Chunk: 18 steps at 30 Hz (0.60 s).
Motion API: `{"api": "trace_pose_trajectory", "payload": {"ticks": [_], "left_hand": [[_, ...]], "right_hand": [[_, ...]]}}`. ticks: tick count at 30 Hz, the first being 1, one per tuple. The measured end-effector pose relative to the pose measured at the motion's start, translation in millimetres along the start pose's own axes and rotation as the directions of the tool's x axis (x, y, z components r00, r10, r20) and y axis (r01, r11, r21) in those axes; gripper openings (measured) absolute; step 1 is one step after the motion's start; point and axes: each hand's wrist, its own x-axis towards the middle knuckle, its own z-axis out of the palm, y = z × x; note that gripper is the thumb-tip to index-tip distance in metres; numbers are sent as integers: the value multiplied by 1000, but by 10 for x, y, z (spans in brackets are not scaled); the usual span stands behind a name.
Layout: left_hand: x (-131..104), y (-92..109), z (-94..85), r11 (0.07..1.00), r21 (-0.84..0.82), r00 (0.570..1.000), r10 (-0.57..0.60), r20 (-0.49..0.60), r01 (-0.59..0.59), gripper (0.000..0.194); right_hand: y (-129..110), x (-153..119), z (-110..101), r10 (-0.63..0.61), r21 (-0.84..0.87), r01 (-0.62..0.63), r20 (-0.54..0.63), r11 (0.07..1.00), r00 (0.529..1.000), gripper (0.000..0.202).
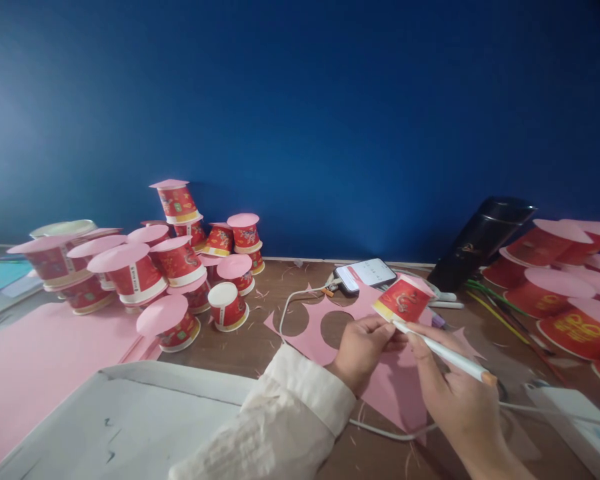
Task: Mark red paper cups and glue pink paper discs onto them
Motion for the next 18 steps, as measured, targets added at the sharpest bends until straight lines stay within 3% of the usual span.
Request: {"api": "trace_pose_trajectory", "payload": {"ticks": [18], "left_hand": [[4,10,-10,1000,-1,1000,16,2,-16,55]], "right_hand": [[-29,10,-19,49,-61,-51,-36,997,998,18]]}}
